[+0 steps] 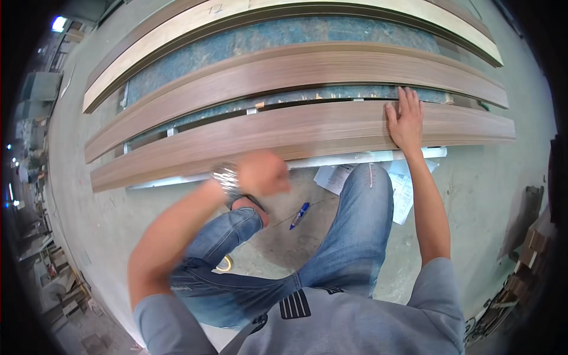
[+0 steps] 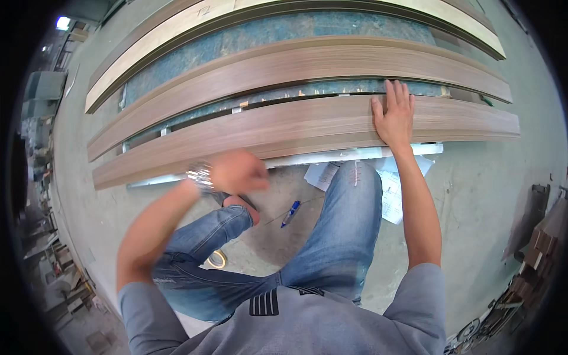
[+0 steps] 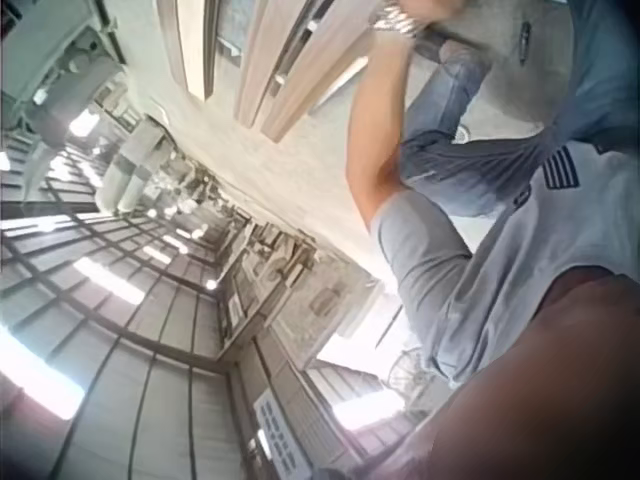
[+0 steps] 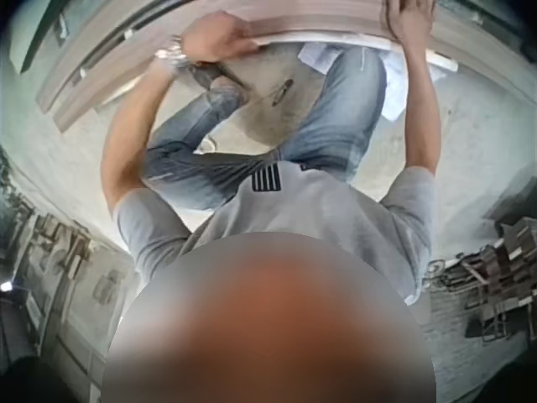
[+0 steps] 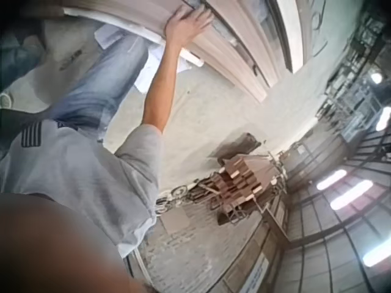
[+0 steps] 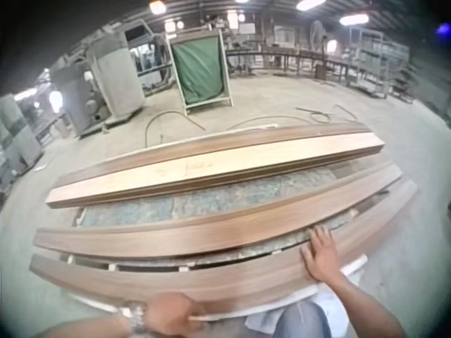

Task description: The recorder labels wooden boards with tape and a marker according to a specification sheet in a factory production area.

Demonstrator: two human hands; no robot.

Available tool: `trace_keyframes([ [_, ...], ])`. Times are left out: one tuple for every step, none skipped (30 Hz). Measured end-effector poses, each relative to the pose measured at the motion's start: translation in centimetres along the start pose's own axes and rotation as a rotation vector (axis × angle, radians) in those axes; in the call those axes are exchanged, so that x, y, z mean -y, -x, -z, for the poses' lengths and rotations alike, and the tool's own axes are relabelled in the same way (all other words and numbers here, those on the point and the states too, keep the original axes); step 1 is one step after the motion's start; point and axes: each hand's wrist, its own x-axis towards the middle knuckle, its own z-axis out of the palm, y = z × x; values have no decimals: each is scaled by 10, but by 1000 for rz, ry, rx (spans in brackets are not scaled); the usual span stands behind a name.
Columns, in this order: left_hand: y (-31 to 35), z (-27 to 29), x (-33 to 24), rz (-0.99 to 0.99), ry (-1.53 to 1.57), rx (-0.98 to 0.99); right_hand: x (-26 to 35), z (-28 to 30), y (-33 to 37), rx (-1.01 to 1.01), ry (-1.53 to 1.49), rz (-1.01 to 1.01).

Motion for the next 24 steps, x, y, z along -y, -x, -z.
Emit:
trace_keyframes([
  [-21, -28, -19, 85, -16, 147, -4, 1, 3, 8, -11, -2],
  [-38, -74, -15, 93, -55, 203, -4, -1, 5, 1, -32, -14],
  [-56, -117, -13, 188, -50, 251, -6, -2, 6, -11, -40, -36],
  [-67, -170, 0, 297, -77, 228, -4, -3, 4, -20, -50, -40],
  [-75, -219, 7, 392, -101, 207, -3, -4, 4, -15, -72, -32],
  [-78, -250, 0, 448, -66, 124, -8, -5, 9, -7, -76, -36],
  [-77, -273, -4, 519, -27, 39, -5, -6, 10, -13, -84, -43],
  [-80, -289, 1, 518, -27, 42, -4, -5, 7, -11, -83, -45],
  [-83, -307, 4, 582, 15, -13, -5, -2, 6, -36, -95, -51],
  [-81, -310, 0, 650, 54, -66, -5, -1, 6, -61, -110, -60],
  [-82, -311, -2, 665, 49, -76, -6, 1, 8, -62, -98, -62],
  [-81, -310, -2, 680, 54, -78, -7, 0, 12, -57, -111, -53],
  [-82, -306, 2, 702, 66, -111, -9, -1, 13, -48, -98, -60],
  [-81, -302, 8, 737, 80, -156, -7, -4, 10, -42, -96, -56],
  [-80, -297, 14, 779, 90, -180, -4, -3, 9, -51, -122, -29],
  [-78, -290, 18, 810, 99, -206, -4, -5, 10, -41, -99, -38],
  [-73, -276, 15, 751, 93, -192, -4, -5, 12, -29, -80, -43],
  [-66, -261, 14, 695, 86, -181, -5, -3, 10, -29, -63, -39],
  [-57, -239, 7, 614, 87, -213, -8, -2, 11, -21, -47, -38],
  [-45, -209, 1, 526, 84, -244, -9, 2, 13, -20, -40, -41],
  [-24, -178, -4, 470, 75, -204, -7, 5, 12, -20, -36, -43],
  [-3, -149, -13, 403, 66, -163, -10, 5, 11, -33, -40, -47],
  [25, -124, -21, 425, 43, -164, -9, 3, 14, -38, -54, -19],
  [56, -99, -23, 437, 11, -172, -8, 0, 12, -47, -70, -40],
])
